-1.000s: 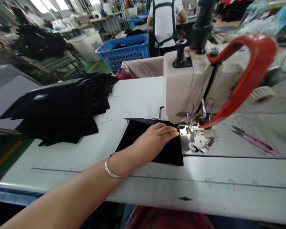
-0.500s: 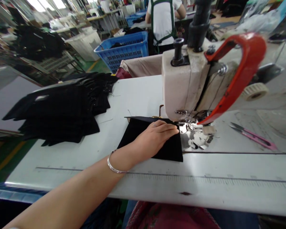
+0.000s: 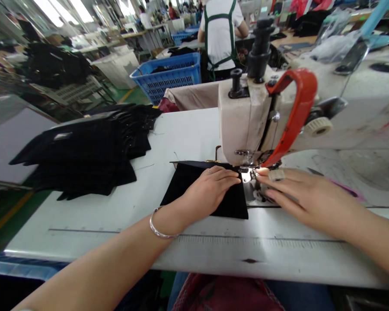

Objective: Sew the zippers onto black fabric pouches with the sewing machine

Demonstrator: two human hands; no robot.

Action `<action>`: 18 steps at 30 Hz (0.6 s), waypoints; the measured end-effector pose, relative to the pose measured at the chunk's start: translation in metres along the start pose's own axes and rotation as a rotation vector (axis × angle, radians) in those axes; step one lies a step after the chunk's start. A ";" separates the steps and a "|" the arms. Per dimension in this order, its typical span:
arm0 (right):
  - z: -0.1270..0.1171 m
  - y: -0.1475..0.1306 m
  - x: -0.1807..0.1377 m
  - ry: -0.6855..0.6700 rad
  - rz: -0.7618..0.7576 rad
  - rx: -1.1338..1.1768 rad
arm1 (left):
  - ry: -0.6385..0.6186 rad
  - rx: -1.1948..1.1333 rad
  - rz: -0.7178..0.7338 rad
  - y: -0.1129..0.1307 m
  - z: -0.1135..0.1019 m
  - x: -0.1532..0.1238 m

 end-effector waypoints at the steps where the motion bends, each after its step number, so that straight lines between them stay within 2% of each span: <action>1: 0.013 -0.004 0.012 -0.032 -0.031 -0.017 | 0.001 0.000 0.005 0.000 0.000 0.000; 4: 0.041 -0.003 0.034 -0.090 0.000 -0.068 | -0.001 -0.004 0.017 0.000 -0.001 0.001; 6: 0.047 -0.002 0.038 -0.092 0.014 -0.082 | -0.004 -0.008 0.020 0.000 -0.001 0.002; 18: 0.046 -0.003 0.032 -0.098 0.049 -0.013 | -0.003 -0.020 -0.003 -0.003 -0.003 0.003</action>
Point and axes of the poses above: each hand's wrist, its own x-axis towards the middle knuckle, its own z-axis out of the palm, y = z × x, the point moved 9 cm from there along x, towards the middle knuckle, and after that the axes turned 14 degrees about -x, right-handed, at the moved point
